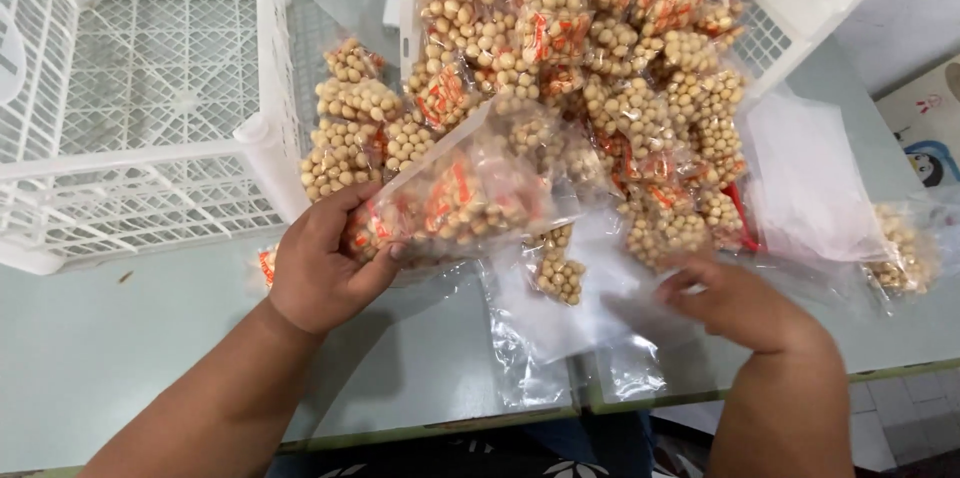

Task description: Packing small individual snack bags into a larger plastic bag for bulk distribution.

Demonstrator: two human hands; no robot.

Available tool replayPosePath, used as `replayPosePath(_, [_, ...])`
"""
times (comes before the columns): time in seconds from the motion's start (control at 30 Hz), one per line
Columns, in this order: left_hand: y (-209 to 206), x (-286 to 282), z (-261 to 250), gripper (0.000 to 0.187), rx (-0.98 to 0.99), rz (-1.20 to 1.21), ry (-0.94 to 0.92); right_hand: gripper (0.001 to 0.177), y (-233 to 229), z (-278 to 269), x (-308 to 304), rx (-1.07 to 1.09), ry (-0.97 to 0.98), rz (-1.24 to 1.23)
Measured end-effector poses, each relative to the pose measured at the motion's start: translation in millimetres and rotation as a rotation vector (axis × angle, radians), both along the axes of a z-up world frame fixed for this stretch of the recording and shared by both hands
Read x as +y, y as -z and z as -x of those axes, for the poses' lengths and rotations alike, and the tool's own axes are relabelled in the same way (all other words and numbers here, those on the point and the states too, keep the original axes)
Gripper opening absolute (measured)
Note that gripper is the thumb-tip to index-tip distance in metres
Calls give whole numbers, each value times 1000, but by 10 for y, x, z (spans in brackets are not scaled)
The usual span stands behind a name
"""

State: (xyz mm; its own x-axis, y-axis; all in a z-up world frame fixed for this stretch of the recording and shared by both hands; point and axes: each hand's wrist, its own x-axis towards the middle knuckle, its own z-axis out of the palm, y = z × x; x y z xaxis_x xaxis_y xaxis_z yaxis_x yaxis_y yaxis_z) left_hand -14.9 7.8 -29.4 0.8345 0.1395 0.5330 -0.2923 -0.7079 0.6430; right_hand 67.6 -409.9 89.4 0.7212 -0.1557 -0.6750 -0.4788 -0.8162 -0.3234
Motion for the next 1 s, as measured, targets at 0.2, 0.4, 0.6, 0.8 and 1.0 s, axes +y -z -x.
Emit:
replayPosePath(0.2, [8, 16, -13, 67, -16, -15, 39, 67, 259, -18, 145, 18, -323, 232])
replayPosePath(0.4, [30, 18, -24, 67, -1, 25, 49, 40, 294, -288, 184, -578, -87, 384])
replayPosePath(0.6, [47, -3, -75, 66, -64, 0, 31, 76, 377, -473, 291, -433, -168, 374])
replayPosePath(0.8, [18, -8, -40, 63, -73, 2, 66, 42, 483, -445, 4, -622, 12, 302])
replayPosePath(1.0, [-82, -53, -25, 63, -71, 5, 81, 50, 395, -442, -155, -778, 821, -819])
